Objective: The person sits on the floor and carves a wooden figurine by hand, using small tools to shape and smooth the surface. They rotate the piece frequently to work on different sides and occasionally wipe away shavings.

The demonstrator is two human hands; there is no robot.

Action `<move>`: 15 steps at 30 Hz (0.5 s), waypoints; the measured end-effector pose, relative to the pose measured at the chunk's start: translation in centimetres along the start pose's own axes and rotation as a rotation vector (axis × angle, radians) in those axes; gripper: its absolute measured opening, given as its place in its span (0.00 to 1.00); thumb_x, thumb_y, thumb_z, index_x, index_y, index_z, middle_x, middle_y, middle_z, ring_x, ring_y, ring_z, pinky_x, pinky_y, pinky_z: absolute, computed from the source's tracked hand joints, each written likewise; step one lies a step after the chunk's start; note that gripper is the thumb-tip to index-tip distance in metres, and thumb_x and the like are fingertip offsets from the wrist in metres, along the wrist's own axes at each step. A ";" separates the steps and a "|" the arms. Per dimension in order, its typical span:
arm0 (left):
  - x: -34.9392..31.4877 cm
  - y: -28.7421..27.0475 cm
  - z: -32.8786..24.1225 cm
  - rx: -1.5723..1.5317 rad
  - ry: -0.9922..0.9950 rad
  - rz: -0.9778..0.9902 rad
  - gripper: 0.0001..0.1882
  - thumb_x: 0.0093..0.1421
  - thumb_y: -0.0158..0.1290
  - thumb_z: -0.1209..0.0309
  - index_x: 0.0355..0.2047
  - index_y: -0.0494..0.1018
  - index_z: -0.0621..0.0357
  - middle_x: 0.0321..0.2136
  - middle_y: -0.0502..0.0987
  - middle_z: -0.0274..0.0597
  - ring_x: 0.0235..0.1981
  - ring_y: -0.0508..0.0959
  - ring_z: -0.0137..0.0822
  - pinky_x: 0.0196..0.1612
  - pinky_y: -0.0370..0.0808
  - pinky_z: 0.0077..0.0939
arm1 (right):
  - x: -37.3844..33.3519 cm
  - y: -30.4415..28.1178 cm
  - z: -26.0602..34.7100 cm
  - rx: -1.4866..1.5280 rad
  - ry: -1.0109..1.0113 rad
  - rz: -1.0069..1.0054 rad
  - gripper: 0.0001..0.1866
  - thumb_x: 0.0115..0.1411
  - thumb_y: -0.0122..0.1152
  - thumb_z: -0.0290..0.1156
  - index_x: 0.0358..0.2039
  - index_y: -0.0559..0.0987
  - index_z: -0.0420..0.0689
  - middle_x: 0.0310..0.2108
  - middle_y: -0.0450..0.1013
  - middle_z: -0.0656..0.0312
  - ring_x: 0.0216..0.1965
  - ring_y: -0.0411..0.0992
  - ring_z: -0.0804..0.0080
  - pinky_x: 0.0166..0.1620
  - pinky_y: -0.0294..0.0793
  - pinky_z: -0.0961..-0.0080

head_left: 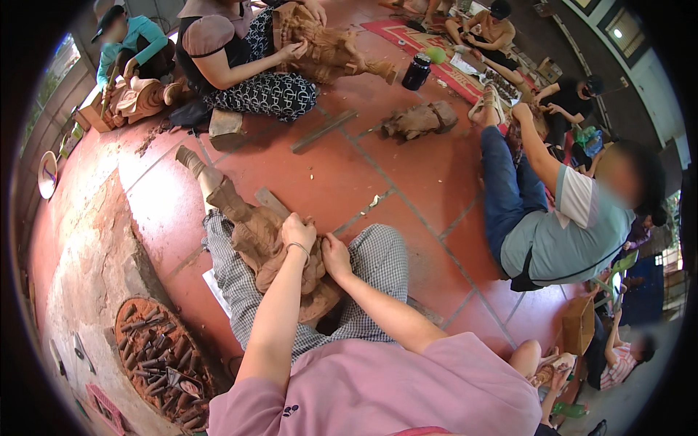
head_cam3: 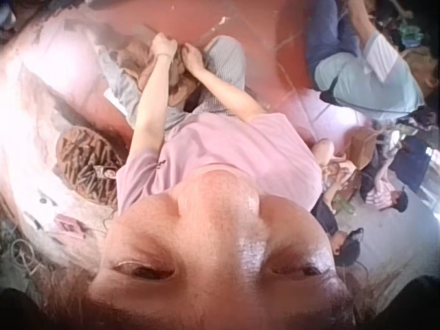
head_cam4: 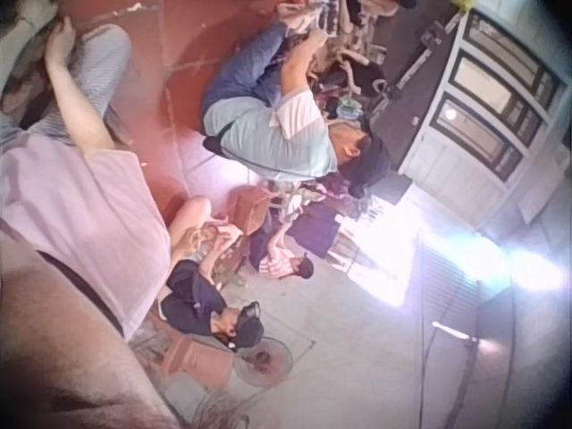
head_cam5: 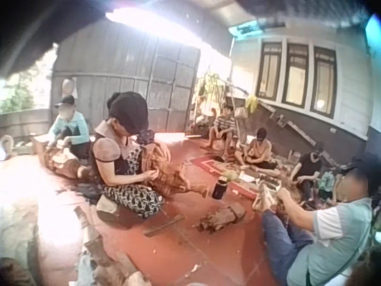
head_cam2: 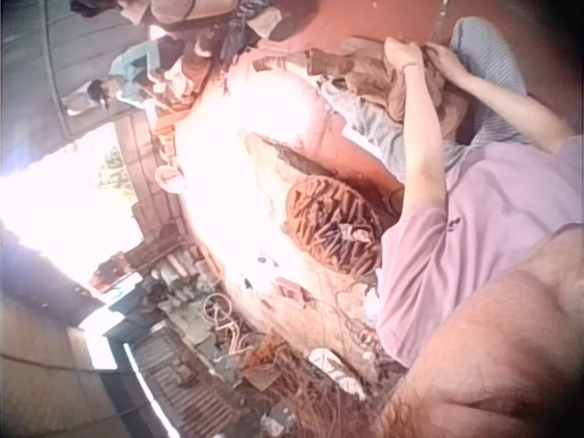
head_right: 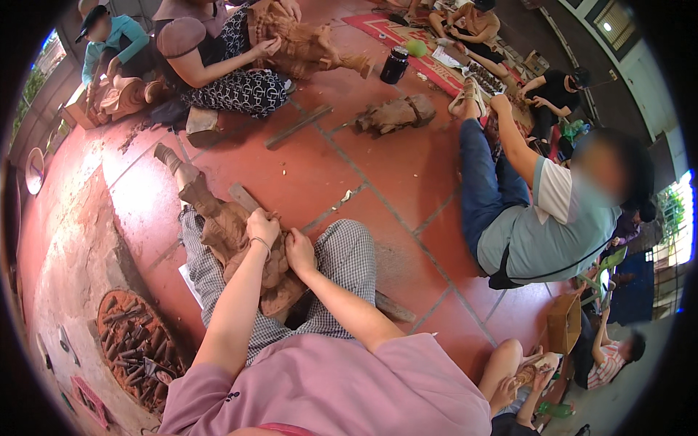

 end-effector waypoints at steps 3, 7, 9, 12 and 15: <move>-0.1 -0.3 -0.3 -0.008 -0.019 0.016 0.13 0.54 0.61 0.66 0.24 0.74 0.66 0.29 0.78 0.60 0.35 0.79 0.57 0.38 0.75 0.46 | 0.3 -0.5 0.5 -0.054 -0.016 0.027 0.15 0.66 0.42 0.32 0.42 0.75 0.37 0.35 0.74 0.39 0.39 0.71 0.38 0.41 0.70 0.54; -2.4 -0.4 -0.6 -0.055 0.121 -0.060 0.13 0.53 0.62 0.66 0.22 0.73 0.64 0.26 0.80 0.53 0.32 0.80 0.54 0.36 0.75 0.43 | 0.1 -0.4 -0.7 -0.052 -0.019 -0.004 0.14 0.66 0.43 0.32 0.40 0.75 0.36 0.33 0.74 0.40 0.38 0.71 0.38 0.39 0.69 0.53; -2.5 -0.1 -0.3 -0.087 0.185 -0.111 0.14 0.54 0.63 0.65 0.22 0.73 0.63 0.26 0.80 0.54 0.31 0.80 0.54 0.36 0.75 0.43 | 0.5 -0.2 -0.9 -0.069 -0.019 0.014 0.14 0.66 0.43 0.32 0.40 0.75 0.36 0.33 0.74 0.40 0.38 0.72 0.39 0.40 0.69 0.54; -0.8 -0.7 -1.0 0.013 -0.025 0.029 0.13 0.53 0.62 0.64 0.26 0.76 0.64 0.29 0.79 0.57 0.36 0.80 0.56 0.39 0.75 0.45 | 0.3 -0.3 -0.7 -0.064 -0.008 0.030 0.15 0.66 0.43 0.33 0.41 0.75 0.37 0.34 0.75 0.40 0.39 0.72 0.40 0.41 0.70 0.55; 0.4 -0.8 -0.6 0.058 -0.122 0.091 0.16 0.53 0.62 0.62 0.27 0.76 0.65 0.30 0.79 0.59 0.37 0.80 0.57 0.40 0.75 0.46 | 0.3 -0.3 -0.2 -0.064 0.011 0.046 0.15 0.66 0.42 0.33 0.43 0.75 0.37 0.35 0.75 0.41 0.40 0.72 0.41 0.42 0.70 0.56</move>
Point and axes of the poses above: each hand's wrist, its own x-axis towards the middle knuckle, its own y-axis out of the palm, z = x × y, the point moved 2 cm from there along x, towards the middle knuckle
